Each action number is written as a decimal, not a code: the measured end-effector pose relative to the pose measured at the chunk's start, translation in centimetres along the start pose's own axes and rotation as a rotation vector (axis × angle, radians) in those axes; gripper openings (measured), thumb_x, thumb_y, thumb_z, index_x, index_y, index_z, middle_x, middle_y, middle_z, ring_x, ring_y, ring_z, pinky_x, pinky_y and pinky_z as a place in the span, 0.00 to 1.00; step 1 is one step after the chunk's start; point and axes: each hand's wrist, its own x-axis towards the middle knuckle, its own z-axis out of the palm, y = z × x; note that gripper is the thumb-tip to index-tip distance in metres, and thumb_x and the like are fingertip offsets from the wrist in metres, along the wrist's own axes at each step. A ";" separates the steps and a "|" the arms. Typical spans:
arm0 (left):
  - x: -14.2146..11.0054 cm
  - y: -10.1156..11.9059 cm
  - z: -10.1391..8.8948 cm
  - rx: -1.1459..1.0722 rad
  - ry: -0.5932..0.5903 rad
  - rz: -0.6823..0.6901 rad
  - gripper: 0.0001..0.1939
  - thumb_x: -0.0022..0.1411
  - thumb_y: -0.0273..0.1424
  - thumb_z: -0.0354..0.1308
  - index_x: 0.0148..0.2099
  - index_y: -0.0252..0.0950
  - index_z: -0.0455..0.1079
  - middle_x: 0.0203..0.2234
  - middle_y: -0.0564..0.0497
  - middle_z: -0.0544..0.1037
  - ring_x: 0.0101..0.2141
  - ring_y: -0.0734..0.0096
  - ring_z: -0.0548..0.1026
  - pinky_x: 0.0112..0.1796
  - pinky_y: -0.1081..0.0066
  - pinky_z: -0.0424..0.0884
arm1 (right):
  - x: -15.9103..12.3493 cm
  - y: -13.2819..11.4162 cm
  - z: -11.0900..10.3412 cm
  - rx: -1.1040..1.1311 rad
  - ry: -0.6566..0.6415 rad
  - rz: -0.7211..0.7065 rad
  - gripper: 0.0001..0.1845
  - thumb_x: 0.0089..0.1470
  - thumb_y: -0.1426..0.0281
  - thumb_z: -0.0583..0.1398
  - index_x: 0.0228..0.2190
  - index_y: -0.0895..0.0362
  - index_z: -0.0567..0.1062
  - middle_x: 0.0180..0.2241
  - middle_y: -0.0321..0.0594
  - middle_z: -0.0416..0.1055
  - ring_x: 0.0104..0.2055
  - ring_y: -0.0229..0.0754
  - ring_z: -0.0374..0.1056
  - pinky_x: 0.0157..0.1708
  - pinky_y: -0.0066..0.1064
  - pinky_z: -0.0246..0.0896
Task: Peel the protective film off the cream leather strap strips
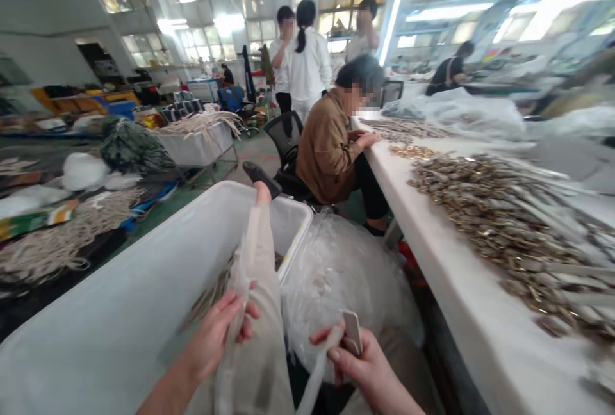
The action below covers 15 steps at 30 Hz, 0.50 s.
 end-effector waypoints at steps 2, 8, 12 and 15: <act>-0.2 -1.8 1.5 0.148 -0.163 -0.078 0.28 0.53 0.48 0.68 0.52 0.40 0.74 0.30 0.49 0.79 0.22 0.71 0.73 0.23 0.74 0.67 | 1.4 -0.8 -0.8 0.032 0.121 -0.043 0.24 0.48 0.53 0.69 0.40 0.57 0.83 0.27 0.38 0.71 0.23 0.32 0.56 0.22 0.24 0.60; -1.3 -5.8 3.7 0.472 -0.429 -0.247 0.33 0.46 0.63 0.63 0.42 0.40 0.77 0.27 0.48 0.78 0.23 0.66 0.73 0.26 0.69 0.68 | 3.5 -2.0 -3.6 0.148 0.299 -0.148 0.19 0.43 0.56 0.72 0.27 0.59 0.79 0.42 0.47 0.77 0.28 0.37 0.64 0.22 0.25 0.64; 0.8 -2.8 6.5 0.538 -0.449 -0.255 0.29 0.46 0.59 0.67 0.45 0.50 0.78 0.29 0.46 0.80 0.33 0.52 0.78 0.31 0.58 0.74 | 3.4 -1.7 -3.9 0.155 0.312 -0.187 0.18 0.45 0.56 0.71 0.26 0.58 0.78 0.39 0.47 0.79 0.32 0.41 0.68 0.23 0.25 0.64; 6.4 2.4 9.6 0.522 -0.375 -0.139 0.23 0.58 0.53 0.62 0.51 0.49 0.74 0.39 0.45 0.80 0.41 0.55 0.78 0.36 0.58 0.76 | 3.2 -1.4 -3.4 0.081 0.303 -0.195 0.19 0.47 0.54 0.70 0.29 0.58 0.81 0.31 0.44 0.78 0.26 0.36 0.64 0.22 0.24 0.62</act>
